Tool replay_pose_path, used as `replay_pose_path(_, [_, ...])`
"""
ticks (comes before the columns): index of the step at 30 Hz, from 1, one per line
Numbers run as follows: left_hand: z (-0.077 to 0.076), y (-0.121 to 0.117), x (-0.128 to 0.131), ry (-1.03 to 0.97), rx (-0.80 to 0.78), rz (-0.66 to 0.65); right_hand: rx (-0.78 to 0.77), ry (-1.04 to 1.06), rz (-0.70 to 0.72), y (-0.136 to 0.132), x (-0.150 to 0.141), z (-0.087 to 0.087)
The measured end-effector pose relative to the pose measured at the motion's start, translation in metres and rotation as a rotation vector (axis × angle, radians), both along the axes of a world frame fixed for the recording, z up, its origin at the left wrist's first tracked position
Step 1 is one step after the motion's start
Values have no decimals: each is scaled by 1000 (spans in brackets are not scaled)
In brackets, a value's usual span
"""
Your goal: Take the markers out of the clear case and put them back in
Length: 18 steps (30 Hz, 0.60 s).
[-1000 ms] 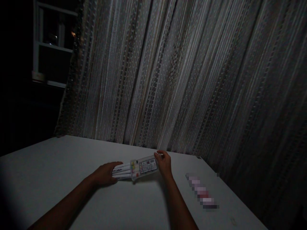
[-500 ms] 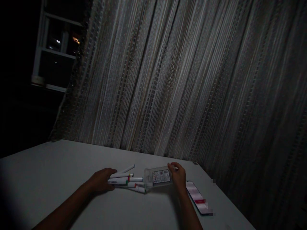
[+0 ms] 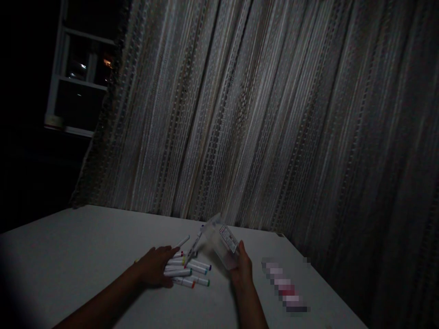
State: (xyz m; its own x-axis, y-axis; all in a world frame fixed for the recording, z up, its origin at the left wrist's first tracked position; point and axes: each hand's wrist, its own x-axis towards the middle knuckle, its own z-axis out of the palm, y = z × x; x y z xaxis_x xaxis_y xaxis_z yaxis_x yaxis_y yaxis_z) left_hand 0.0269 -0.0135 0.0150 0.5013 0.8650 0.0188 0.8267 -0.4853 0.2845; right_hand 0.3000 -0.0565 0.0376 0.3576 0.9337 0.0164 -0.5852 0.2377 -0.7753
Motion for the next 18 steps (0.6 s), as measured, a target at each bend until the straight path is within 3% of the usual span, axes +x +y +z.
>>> replay_pose_path(5, [1, -4, 8, -13, -1, 3, 6, 229, 246, 7, -36, 5])
replay_pose_path(13, [-7, 3, 6, -16, 29, 40, 157, 116, 578, 23, -70, -8])
replay_pose_path(18, [-15, 4, 0, -70, 106, 23, 211, 166, 596, 31, -86, -22])
